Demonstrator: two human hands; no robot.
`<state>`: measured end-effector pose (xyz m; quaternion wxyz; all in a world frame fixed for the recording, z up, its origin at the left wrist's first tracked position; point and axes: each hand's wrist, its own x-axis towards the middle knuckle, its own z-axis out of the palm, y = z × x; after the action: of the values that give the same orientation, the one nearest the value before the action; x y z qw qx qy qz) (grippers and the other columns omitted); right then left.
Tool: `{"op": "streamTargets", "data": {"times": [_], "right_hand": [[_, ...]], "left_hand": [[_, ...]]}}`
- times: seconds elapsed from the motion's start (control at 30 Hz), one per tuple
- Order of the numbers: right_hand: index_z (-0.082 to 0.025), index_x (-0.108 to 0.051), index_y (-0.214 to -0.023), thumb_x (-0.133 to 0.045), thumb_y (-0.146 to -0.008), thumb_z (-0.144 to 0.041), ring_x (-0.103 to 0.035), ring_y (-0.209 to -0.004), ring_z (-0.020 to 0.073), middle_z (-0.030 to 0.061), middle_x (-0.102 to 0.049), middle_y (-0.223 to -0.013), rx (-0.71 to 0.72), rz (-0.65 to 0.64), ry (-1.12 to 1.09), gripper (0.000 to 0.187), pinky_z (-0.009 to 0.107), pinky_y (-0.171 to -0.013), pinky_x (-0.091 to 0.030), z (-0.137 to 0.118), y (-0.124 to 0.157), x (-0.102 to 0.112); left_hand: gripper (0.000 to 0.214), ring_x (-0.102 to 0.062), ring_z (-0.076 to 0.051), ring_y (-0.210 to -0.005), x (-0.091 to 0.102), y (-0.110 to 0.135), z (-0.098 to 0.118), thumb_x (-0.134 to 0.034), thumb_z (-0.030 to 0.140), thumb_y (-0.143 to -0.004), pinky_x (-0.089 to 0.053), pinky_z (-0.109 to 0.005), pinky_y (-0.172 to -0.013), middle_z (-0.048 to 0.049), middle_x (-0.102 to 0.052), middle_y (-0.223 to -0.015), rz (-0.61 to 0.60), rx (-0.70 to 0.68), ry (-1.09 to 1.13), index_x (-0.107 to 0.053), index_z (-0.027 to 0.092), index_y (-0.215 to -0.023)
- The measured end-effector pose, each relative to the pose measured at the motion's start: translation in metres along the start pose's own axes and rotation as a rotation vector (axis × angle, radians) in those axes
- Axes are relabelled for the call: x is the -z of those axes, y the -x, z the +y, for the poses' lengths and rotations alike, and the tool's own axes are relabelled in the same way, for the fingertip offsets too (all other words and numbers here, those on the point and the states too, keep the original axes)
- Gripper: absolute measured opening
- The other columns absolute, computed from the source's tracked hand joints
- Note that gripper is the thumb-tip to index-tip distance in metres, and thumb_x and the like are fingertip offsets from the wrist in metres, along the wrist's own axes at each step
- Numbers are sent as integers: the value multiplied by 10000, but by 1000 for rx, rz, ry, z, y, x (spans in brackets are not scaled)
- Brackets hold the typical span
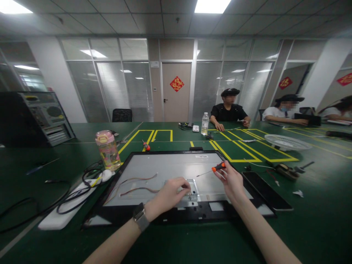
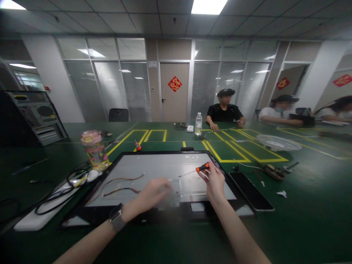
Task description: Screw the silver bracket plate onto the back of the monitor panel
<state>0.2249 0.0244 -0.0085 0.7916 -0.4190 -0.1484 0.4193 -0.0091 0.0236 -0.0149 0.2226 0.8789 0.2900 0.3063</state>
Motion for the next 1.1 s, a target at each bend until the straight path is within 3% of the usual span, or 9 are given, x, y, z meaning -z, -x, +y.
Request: {"op": "streamTargets", "data": {"times": [0.13, 0.23, 0.43, 0.6, 0.9, 1.1], "right_hand": [[-126, -612, -700, -703, -794, -253, -648, -484, 111, -35, -634, -531, -5, -6, 10, 182, 230, -501, -621, 0, 0, 0], [-131, -610, -709, -732, -767, -277, -654, -493, 118, -37, -632, -540, -3, -11, 17, 199, 244, -519, -628, 2, -2, 2], [-142, -608, -711, -752, -737, -308, -651, -502, 118, -37, -637, -562, 13, -15, 23, 222, 250, -529, -630, 5, -7, 5], [-141, -613, -703, -760, -730, -311, -657, -508, 120, -38, -638, -556, 8, -18, 7, 227, 242, -524, -626, 6, -8, 5], [-135, -606, -703, -753, -743, -312, -650, -491, 116, -33, -639, -546, 4, -25, 17, 233, 235, -520, -619, 5, -6, 4], [-144, -609, -696, -738, -752, -308, -648, -492, 113, -34, -639, -543, 22, -28, 6, 216, 233, -515, -620, 7, -6, 4]], "left_hand": [[117, -638, -153, -738, 2, -4, 0, -592, 257, -836, -494, -258, -716, -21, -690, -770, 141, 202, 278, -626, 152, -796], [94, -635, -152, -733, 2, -4, -5, -615, 229, -789, -502, -271, -728, -22, -687, -759, 160, 213, 343, -637, 140, -768], [63, -643, -156, -758, 1, -3, -6, -651, 176, -752, -504, -277, -749, -29, -714, -797, 107, 214, 271, -684, 138, -790], [109, -627, -140, -767, -3, 0, -6, -603, 127, -825, -477, -248, -740, -21, -685, -810, 89, 35, 45, -700, 161, -793], [209, -581, -152, -852, -7, 6, -5, -464, 92, -920, -463, -245, -765, -46, -642, -875, -106, -233, -309, -662, 157, -921], [155, -533, -148, -799, -14, 4, -9, -524, 140, -913, -431, -250, -733, -36, -597, -849, -147, -319, -402, -625, 159, -797]]}}
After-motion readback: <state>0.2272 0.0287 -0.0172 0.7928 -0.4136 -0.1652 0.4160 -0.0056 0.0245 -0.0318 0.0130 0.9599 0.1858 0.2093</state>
